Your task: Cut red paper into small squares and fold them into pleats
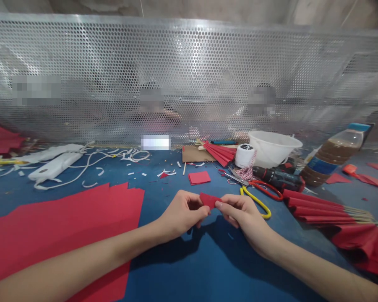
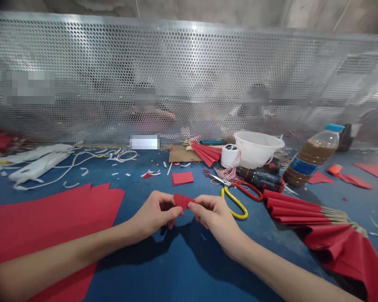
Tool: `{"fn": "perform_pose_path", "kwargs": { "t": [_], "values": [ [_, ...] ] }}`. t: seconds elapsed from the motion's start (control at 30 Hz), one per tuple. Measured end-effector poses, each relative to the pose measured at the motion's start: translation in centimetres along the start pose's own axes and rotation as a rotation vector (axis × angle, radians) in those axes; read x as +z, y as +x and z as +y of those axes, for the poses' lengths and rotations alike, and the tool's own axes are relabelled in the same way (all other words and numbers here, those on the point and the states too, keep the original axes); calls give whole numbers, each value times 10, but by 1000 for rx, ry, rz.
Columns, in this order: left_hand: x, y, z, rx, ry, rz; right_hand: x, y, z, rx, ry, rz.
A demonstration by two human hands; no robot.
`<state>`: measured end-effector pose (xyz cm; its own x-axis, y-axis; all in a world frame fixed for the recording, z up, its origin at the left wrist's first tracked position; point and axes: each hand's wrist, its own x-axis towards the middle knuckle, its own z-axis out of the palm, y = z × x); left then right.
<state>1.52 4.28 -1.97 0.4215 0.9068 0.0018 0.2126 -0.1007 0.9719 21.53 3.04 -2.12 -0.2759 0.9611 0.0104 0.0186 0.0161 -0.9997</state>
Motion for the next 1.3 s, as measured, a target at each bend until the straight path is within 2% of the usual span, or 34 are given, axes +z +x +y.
{"fn": "perform_pose_path", "kwargs": {
  "t": [0.07,0.13,0.23,0.37,0.5,0.87,0.93,1.07,1.17,1.3],
  "values": [
    [-1,0,-1,-6,-5,6,-2,2,3,-14,73,107],
    [-1,0,-1,-9,-9,11,-3,3,4,-22,141,151],
    [-2,0,1,-6,-9,14,-2,2,-1,-16,124,46],
    [-1,-1,3,23,-42,-40,1,-3,-6,-18,-78,-125],
    [1,-2,3,28,-53,-71,1,-3,-4,5,-142,-116],
    [0,-3,7,32,-56,-112,0,-2,-3,-1,-94,-135],
    [1,-3,6,57,0,-53,0,-2,-4,-14,-85,-108],
    [2,-2,6,92,135,145,1,-1,-5,19,0,-58],
    [4,-4,9,124,173,153,1,0,-4,37,50,-63],
    [7,-9,11,291,280,180,0,0,-2,26,70,-107]
  ]
}}
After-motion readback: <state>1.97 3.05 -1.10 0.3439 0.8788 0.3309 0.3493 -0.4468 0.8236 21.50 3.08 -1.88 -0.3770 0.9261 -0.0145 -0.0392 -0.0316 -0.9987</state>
